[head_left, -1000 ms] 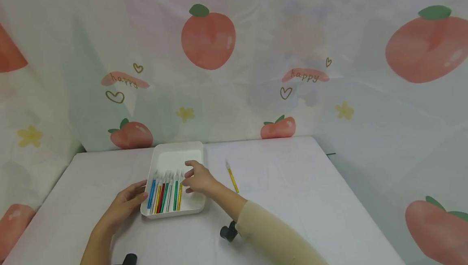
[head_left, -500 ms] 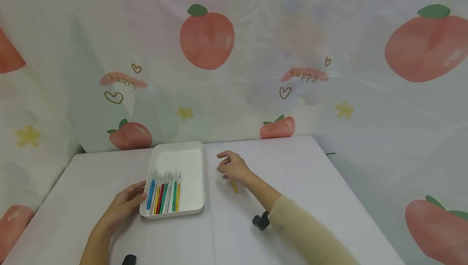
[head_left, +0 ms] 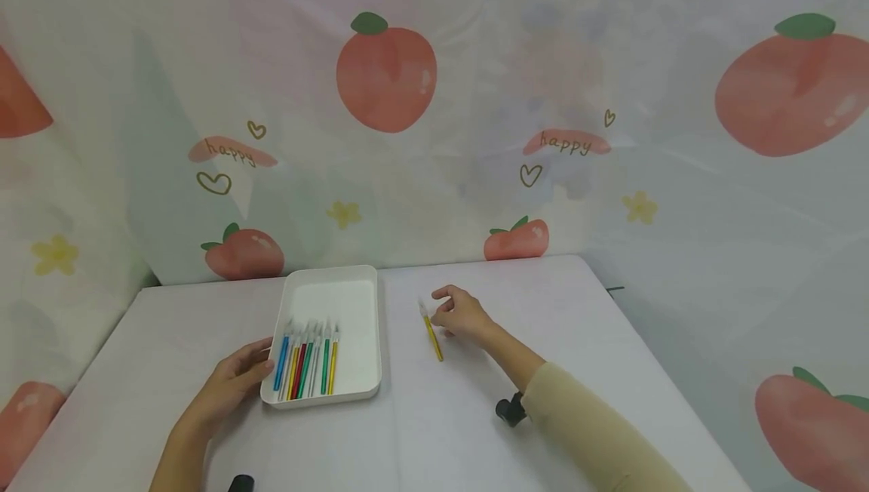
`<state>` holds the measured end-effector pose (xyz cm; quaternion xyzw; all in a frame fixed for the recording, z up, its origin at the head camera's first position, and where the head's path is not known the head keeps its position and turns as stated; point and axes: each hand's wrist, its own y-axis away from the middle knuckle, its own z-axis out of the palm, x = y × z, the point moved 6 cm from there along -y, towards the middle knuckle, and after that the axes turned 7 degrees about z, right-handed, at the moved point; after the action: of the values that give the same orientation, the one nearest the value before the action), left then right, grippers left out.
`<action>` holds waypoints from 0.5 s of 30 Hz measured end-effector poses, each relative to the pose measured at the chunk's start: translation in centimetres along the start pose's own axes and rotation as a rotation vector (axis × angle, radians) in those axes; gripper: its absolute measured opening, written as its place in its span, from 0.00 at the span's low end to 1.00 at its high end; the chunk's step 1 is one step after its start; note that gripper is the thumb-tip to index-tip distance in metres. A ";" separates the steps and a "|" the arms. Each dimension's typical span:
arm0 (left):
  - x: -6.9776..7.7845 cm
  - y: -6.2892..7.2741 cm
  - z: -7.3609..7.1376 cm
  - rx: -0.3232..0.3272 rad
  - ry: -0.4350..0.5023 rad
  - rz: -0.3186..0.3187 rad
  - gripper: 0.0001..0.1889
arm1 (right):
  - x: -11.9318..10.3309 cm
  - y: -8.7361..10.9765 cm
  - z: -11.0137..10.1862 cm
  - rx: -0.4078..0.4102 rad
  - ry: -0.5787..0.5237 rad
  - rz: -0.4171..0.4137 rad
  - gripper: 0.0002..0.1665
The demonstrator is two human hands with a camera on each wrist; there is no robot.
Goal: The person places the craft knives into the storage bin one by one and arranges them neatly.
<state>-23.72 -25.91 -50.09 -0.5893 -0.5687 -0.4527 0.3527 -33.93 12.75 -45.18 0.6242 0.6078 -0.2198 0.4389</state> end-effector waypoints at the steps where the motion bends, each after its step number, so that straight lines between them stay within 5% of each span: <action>1: 0.0 0.0 0.0 0.000 -0.001 0.000 0.36 | 0.1 0.0 -0.1 0.002 0.010 0.000 0.29; 15: -0.1 0.0 0.1 0.001 0.015 0.004 0.37 | 1.9 -1.1 0.4 0.000 0.046 0.041 0.29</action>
<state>-23.75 -25.88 -50.16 -0.5868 -0.5652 -0.4562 0.3580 -34.53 13.33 -47.25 0.6413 0.6049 -0.1964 0.4293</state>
